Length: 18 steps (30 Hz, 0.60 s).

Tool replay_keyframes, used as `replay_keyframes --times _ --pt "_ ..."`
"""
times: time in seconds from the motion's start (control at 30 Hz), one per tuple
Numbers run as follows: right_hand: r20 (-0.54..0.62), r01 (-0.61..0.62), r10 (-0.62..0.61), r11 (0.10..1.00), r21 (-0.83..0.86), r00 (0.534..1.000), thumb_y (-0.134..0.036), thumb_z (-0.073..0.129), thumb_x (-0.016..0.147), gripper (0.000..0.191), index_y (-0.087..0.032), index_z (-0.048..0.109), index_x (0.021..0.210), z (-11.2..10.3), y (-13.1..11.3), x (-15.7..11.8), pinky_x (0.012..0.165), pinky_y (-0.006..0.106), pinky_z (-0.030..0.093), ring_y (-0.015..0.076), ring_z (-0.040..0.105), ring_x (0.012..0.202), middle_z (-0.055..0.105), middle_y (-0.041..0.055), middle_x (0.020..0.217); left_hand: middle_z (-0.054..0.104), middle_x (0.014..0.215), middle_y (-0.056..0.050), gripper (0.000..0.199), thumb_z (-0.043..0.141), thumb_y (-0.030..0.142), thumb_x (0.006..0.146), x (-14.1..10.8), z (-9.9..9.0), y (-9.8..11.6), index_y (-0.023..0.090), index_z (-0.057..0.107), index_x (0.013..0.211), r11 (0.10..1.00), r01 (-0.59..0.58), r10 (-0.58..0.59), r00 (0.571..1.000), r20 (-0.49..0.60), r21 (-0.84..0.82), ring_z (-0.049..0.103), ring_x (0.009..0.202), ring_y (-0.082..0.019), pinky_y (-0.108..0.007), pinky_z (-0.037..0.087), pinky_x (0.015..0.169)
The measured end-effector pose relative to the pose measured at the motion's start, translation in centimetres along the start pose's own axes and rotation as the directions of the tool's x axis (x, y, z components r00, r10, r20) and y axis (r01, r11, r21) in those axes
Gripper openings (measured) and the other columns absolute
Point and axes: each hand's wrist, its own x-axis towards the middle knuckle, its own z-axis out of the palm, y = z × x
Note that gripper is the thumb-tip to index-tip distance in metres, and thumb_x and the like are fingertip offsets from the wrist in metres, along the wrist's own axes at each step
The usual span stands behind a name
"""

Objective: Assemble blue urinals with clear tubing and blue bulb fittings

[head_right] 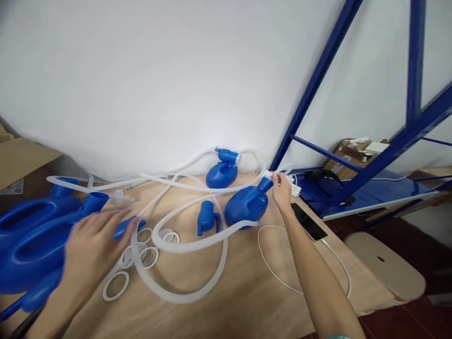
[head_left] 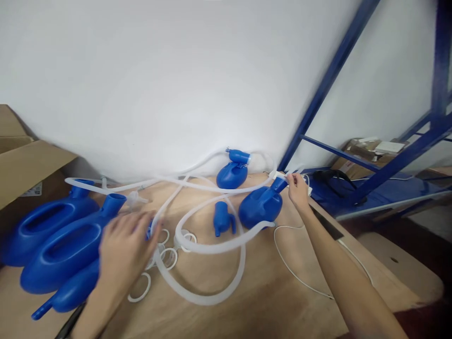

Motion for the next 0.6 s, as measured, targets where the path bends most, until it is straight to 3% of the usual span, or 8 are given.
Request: replay_keyframes --times 0.07,0.13,0.23,0.3,0.37,0.43,0.6 --pt "-0.042 -0.051 0.051 0.999 0.015 0.998 -0.069 0.033 0.101 0.058 -0.020 0.066 0.103 0.0 -0.6 0.0 0.086 0.044 0.051 0.0304 0.066 0.088 0.074 0.0130 0.095 0.079 0.105 -0.009 0.021 0.059 0.034 0.102 2.3 1.8 5.6 0.021 0.072 0.110 0.950 -0.239 0.245 0.970 0.004 -0.200 0.072 0.095 -0.025 -0.037 0.054 0.087" --pt "-0.067 -0.073 0.074 0.997 0.029 0.995 -0.070 0.038 0.099 0.058 -0.020 0.068 0.101 0.3 -1.3 0.0 0.086 0.043 0.049 0.0302 0.065 0.087 0.074 0.0136 0.093 0.078 0.110 -0.009 0.026 0.056 0.039 0.104 4.3 4.2 12.3 0.021 0.071 0.114 0.867 -0.307 0.387 0.911 0.144 -0.392 0.073 0.096 -0.024 -0.035 0.056 0.086" --pt "-0.102 -0.082 0.087 0.995 0.051 0.991 -0.065 0.042 0.098 0.053 -0.019 0.068 0.102 1.0 -2.4 -0.3 0.088 0.044 0.047 0.0305 0.063 0.088 0.074 0.0142 0.093 0.065 0.142 -0.020 0.071 0.062 0.061 0.097 6.7 9.0 21.1 0.014 0.053 0.148 0.893 -0.119 0.335 0.821 0.463 -0.435 0.064 0.127 -0.039 -0.050 0.054 0.102" --pt "-0.130 -0.085 0.093 0.994 0.071 0.987 -0.060 0.043 0.099 0.048 -0.019 0.068 0.103 1.7 -3.0 -0.5 0.091 0.045 0.046 0.0306 0.063 0.091 0.074 0.0145 0.095 0.046 0.161 -0.027 0.090 0.066 0.062 0.093 7.6 12.2 24.7 0.009 0.038 0.160 0.901 0.104 0.229 0.712 0.664 -0.422 0.049 0.144 -0.046 -0.056 0.048 0.113" --pt "-0.159 -0.096 0.111 0.990 0.099 0.981 -0.056 0.044 0.100 0.044 -0.019 0.067 0.103 2.3 -3.4 -0.5 0.092 0.045 0.046 0.0294 0.062 0.091 0.072 0.0133 0.095 0.043 0.162 -0.028 0.084 0.064 0.052 0.095 7.8 14.9 26.4 0.009 0.035 0.161 0.896 0.168 0.205 0.665 0.718 -0.411 0.048 0.145 -0.046 -0.057 0.047 0.114" --pt "-0.186 -0.126 0.150 0.982 0.139 0.971 -0.051 0.044 0.103 0.039 -0.018 0.066 0.103 3.1 -3.5 -0.2 0.092 0.044 0.047 0.0264 0.062 0.088 0.070 0.0094 0.089 0.042 0.164 -0.026 0.074 0.060 0.038 0.096 7.4 16.7 26.8 0.012 0.036 0.161 0.892 0.195 0.193 0.651 0.734 -0.408 0.047 0.148 -0.043 -0.057 0.045 0.116" --pt "-0.210 -0.245 0.308 0.929 0.278 0.928 -0.050 0.058 0.104 0.033 -0.017 0.065 0.099 4.6 -2.6 2.4 0.078 0.035 0.053 0.0153 0.061 0.072 0.063 -0.0011 0.080 0.033 0.171 -0.023 0.075 0.057 0.028 0.093 6.2 17.5 26.7 0.015 0.033 0.163 0.883 0.242 0.154 0.658 0.737 -0.401 0.038 0.153 -0.044 -0.062 0.042 0.119"
